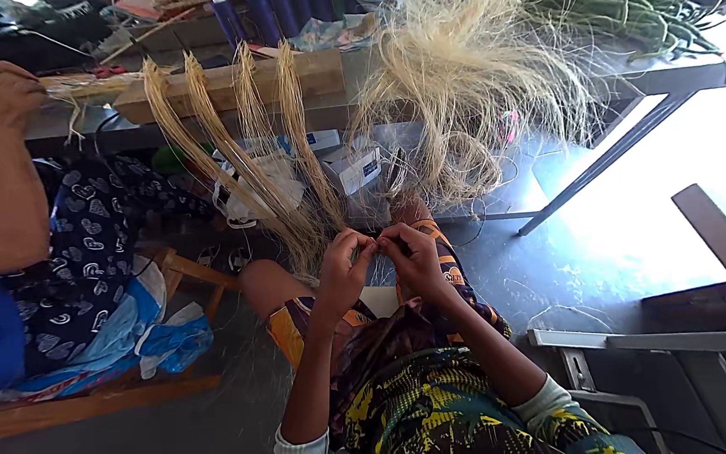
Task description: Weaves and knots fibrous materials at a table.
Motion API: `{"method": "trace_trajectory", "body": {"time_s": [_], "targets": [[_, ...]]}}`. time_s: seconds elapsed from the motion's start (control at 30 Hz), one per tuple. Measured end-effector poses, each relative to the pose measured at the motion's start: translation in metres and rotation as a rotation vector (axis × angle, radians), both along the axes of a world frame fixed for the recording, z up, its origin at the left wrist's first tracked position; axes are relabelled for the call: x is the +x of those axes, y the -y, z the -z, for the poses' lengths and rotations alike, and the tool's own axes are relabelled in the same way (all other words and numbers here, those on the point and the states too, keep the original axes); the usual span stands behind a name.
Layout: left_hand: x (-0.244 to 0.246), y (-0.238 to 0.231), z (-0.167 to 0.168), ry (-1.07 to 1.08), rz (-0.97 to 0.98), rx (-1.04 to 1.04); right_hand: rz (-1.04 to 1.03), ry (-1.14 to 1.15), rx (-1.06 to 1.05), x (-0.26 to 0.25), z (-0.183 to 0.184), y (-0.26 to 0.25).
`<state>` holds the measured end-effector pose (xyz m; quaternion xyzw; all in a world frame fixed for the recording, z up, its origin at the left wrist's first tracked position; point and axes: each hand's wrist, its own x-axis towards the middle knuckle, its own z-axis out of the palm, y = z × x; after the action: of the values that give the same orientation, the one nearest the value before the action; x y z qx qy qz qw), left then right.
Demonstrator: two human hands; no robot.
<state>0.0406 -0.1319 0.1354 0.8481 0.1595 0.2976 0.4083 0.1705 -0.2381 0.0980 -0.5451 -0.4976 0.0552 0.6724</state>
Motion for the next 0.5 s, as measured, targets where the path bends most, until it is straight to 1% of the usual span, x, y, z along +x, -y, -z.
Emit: {"method": "trace_trajectory", "body": {"time_s": [0.13, 0.27, 0.37, 0.43, 0.5], "targets": [[0.0010, 0.0006, -0.0005, -0.003, 0.004, -0.015, -0.077, -0.047, -0.045, 0.0010, 0.0020, 0.0009], [0.0006, 0.0004, -0.0011, 0.010, 0.002, -0.023, -0.176, -0.174, -0.056, 0.0022, 0.0017, 0.0022], [0.0007, -0.0007, -0.0009, 0.042, 0.002, -0.041, -0.192, -0.256, -0.054, 0.0060, 0.0024, 0.0041], [0.0003, 0.0009, -0.0031, 0.031, -0.015, -0.046, -0.170, -0.252, -0.046, 0.0081, 0.0044, 0.0054], [0.0012, 0.0024, -0.0030, 0.025, -0.020, -0.048, -0.153, -0.215, -0.081, 0.0089, 0.0038, 0.0085]]}}
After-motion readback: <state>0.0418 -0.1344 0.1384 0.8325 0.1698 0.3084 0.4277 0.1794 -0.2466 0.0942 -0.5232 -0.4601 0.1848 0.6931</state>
